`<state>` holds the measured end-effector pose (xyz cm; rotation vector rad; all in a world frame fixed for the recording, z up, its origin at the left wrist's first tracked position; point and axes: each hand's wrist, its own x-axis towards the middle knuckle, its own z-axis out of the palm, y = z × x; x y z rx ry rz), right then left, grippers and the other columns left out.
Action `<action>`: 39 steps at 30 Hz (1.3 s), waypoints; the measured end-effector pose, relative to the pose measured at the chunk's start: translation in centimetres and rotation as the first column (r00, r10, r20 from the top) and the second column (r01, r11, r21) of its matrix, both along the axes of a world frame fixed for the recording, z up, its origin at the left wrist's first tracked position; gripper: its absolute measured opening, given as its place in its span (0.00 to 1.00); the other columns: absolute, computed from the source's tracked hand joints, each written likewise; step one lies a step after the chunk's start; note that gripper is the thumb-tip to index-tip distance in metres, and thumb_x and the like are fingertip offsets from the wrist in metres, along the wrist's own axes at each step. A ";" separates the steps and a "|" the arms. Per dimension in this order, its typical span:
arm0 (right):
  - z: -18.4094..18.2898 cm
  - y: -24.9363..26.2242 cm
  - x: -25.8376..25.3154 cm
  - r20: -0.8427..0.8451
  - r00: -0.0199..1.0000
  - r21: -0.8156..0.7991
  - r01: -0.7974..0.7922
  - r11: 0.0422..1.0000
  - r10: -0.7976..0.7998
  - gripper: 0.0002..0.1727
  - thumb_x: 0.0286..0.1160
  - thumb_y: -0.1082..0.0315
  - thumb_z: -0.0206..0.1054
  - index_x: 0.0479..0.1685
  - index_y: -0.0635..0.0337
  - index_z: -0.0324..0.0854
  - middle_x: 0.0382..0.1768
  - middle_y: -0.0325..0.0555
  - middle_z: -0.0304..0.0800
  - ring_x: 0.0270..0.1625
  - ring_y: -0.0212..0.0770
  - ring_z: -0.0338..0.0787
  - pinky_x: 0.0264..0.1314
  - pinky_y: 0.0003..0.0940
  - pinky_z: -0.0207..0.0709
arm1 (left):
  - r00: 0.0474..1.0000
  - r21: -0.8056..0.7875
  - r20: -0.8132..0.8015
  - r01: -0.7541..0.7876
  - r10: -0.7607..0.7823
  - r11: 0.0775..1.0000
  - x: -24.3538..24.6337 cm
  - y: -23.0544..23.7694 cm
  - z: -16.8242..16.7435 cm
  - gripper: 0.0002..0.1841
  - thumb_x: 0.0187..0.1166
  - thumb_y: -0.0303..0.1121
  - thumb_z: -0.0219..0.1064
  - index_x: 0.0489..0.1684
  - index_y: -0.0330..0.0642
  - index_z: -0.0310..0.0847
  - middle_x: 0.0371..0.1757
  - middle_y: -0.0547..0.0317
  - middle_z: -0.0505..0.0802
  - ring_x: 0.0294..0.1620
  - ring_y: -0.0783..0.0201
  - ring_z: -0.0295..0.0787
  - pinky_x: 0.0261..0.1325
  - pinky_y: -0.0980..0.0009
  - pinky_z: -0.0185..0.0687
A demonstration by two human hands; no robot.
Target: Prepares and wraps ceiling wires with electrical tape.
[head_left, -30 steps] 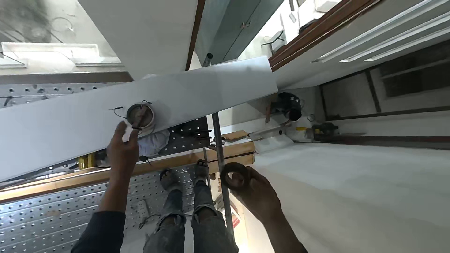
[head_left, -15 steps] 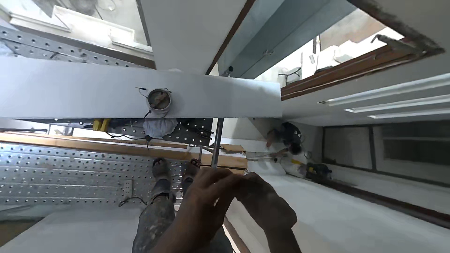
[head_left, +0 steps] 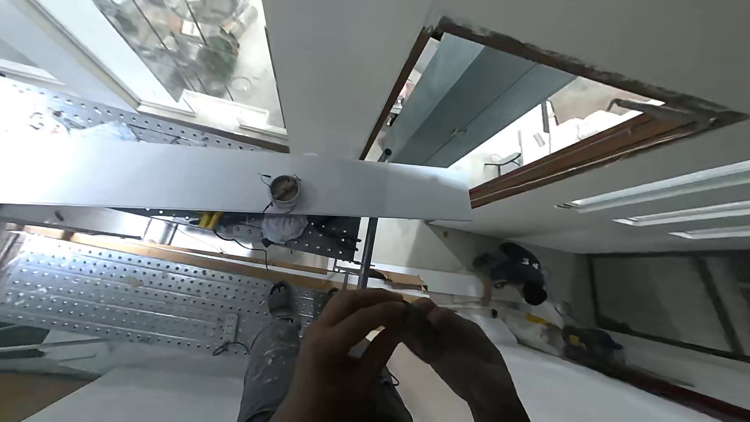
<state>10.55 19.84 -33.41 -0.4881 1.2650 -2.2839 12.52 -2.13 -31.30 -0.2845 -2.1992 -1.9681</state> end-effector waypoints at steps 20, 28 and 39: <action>6.2 3.7 2.2 -0.298 0.949 0.194 0.163 0.967 -0.101 0.15 0.79 0.56 0.72 0.56 0.55 0.88 0.65 0.48 0.87 0.76 0.48 0.81 0.78 0.47 0.77 | 0.997 -0.021 0.065 0.034 -0.033 0.999 2.3 2.9 4.7 0.12 0.77 0.35 0.76 0.56 0.48 0.91 0.54 0.62 0.94 0.50 0.64 0.94 0.54 0.67 0.95; 8.0 3.3 2.7 -0.430 0.868 0.345 0.413 0.843 -0.250 0.12 0.77 0.63 0.74 0.54 0.56 0.89 0.67 0.52 0.88 0.74 0.47 0.85 0.72 0.42 0.85 | 0.968 0.129 0.231 0.067 -0.095 0.989 2.5 3.8 8.0 0.09 0.80 0.31 0.72 0.50 0.38 0.93 0.50 0.57 0.95 0.45 0.66 0.95 0.49 0.70 0.95; 10.0 4.5 2.3 -0.685 0.726 0.504 0.534 0.679 -0.062 0.10 0.77 0.62 0.74 0.52 0.51 0.91 0.68 0.47 0.88 0.79 0.51 0.80 0.79 0.49 0.80 | 0.819 0.270 0.478 0.206 -0.317 0.940 -0.2 2.7 9.9 0.06 0.77 0.31 0.73 0.39 0.39 0.94 0.34 0.58 0.97 0.33 0.65 0.95 0.40 0.69 0.95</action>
